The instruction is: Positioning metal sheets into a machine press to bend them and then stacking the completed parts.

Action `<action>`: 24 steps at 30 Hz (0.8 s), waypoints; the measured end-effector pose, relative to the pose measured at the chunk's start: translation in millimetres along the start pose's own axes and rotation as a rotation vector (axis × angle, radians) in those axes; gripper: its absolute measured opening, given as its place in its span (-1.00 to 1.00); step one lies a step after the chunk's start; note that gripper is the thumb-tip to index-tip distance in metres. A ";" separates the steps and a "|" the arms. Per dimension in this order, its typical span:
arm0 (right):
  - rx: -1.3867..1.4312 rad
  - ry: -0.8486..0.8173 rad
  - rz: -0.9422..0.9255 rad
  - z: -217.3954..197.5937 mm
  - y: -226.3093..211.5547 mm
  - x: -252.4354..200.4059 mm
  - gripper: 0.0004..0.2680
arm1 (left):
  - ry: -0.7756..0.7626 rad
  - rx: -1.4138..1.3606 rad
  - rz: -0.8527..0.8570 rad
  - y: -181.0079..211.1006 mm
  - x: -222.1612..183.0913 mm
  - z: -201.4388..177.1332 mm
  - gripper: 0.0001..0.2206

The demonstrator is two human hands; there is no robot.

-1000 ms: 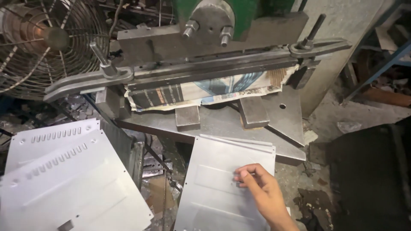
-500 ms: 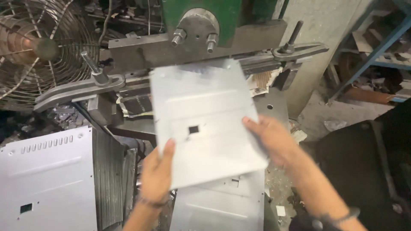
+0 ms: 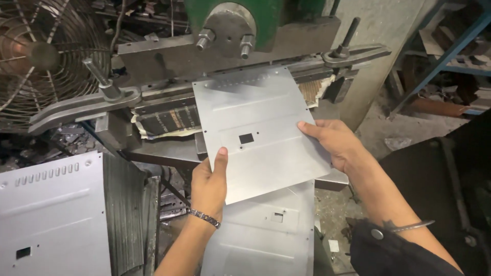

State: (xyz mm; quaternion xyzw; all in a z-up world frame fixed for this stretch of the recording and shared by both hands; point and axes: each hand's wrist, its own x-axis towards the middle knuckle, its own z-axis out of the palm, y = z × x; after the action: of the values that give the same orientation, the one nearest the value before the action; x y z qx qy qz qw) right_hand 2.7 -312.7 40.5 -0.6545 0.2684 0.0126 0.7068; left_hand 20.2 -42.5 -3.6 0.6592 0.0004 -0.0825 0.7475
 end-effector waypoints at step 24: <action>-0.107 0.042 -0.049 2.1 11.3 -5.5 -0.74 | 0.062 0.156 -0.032 -15.1 -5.0 -5.8 -0.56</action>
State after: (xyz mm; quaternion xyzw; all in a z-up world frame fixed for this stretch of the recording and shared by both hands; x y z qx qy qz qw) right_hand -5.4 -307.3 32.3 -0.6979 0.2659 -0.0040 0.6650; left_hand 14.0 -38.0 -18.7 0.7177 0.0275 -0.0739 0.6919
